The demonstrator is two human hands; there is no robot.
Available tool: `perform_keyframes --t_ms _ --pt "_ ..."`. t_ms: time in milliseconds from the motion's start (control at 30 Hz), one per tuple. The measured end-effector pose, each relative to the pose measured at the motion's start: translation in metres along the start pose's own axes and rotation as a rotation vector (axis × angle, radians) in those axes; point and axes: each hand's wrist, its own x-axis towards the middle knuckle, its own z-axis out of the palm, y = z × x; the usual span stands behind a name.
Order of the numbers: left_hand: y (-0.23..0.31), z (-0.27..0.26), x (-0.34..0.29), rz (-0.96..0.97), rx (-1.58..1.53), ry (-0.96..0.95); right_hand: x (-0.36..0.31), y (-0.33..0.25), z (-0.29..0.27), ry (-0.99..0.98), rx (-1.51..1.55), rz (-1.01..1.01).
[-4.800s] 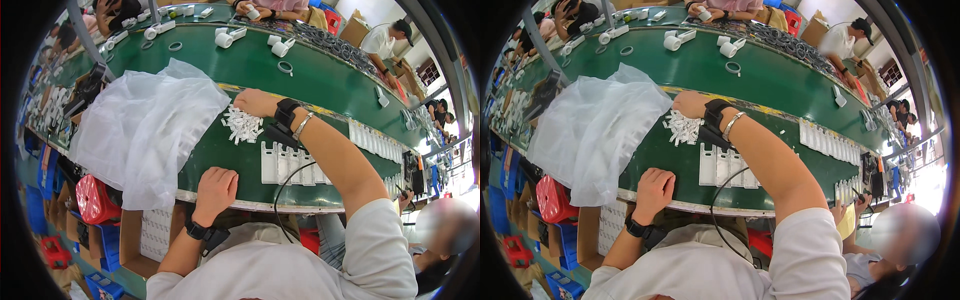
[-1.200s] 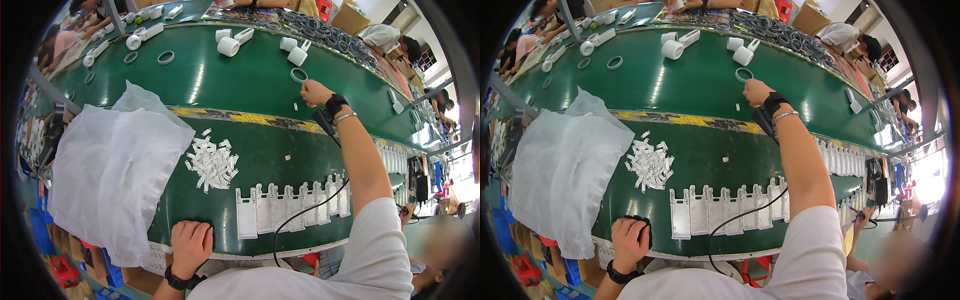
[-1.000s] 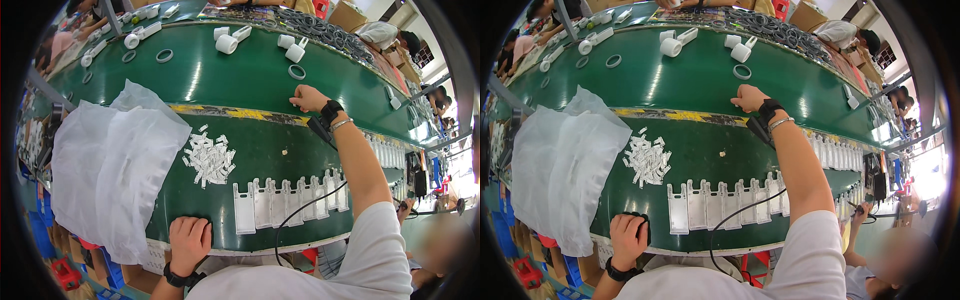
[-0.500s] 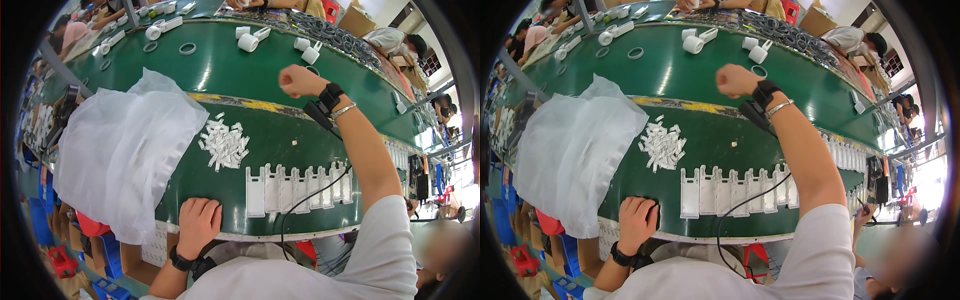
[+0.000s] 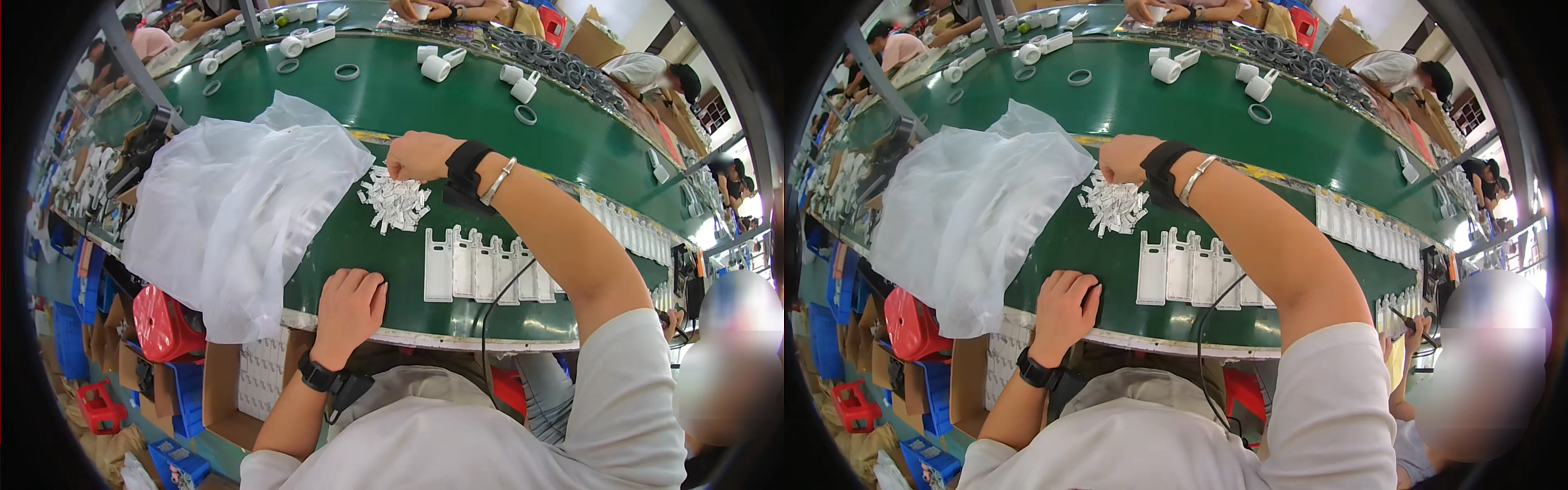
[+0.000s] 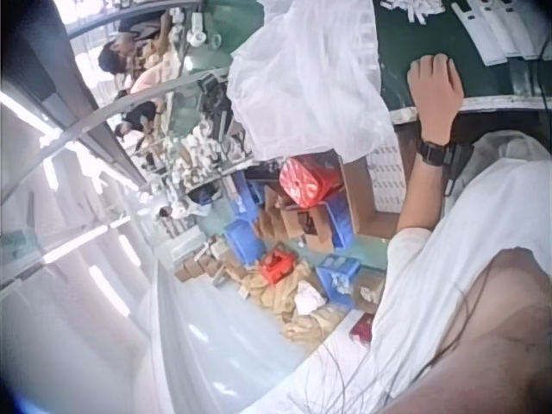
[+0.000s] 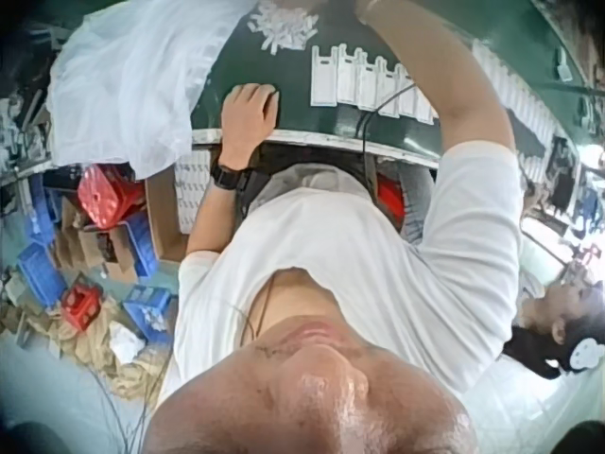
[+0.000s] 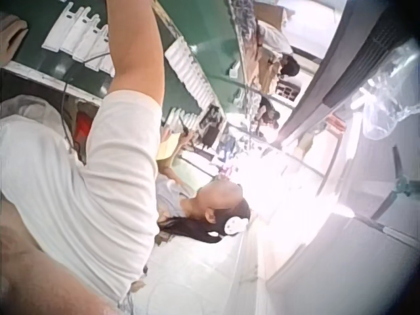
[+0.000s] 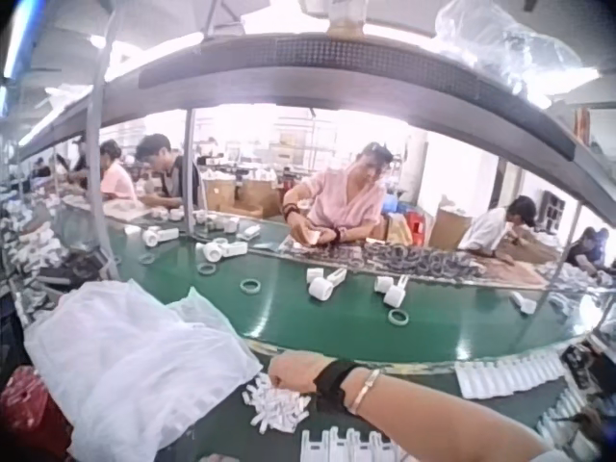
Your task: Manually assembling plastic housing units by inserting clips and connecting parts along an industrial assembly line.
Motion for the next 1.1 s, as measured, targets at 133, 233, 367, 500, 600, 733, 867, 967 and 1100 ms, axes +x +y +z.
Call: perform_keyframes --t_ms 133,233,367,500,600,733,867,967,1100 --pt "0.0 0.002 0.001 0.013 -0.01 0.01 -0.009 -0.005 -0.029 0.146 -0.328 -0.185" --pt "0.001 -0.001 0.0 0.014 0.007 0.013 -0.031 -0.036 -0.077 0.238 -0.54 -0.179" --pt "0.0 0.003 0.001 0.052 -0.015 0.028 -0.096 -0.074 -0.129 0.355 -0.618 -0.103" --pt "-0.006 0.001 -0.009 0.053 -0.066 0.058 -0.18 -0.117 -0.134 0.405 -0.34 -0.289" --pt "-0.007 0.001 -0.001 0.016 -0.197 0.007 -0.274 -0.166 -0.077 0.555 -0.103 -0.201" --pt "0.029 -0.033 -0.004 -0.224 -0.746 -0.064 -0.293 -0.167 0.034 0.764 0.313 -0.572" --pt "0.104 -0.051 -0.012 -0.172 -1.148 -0.281 -0.29 -0.143 0.134 0.731 1.055 -0.097" --pt "0.127 -0.035 -0.022 -0.219 -1.158 -0.346 -0.291 -0.122 0.166 0.886 1.208 -0.002" --pt "0.147 -0.017 -0.035 -0.233 -1.274 -0.382 -0.305 -0.117 0.185 0.926 1.232 0.079"
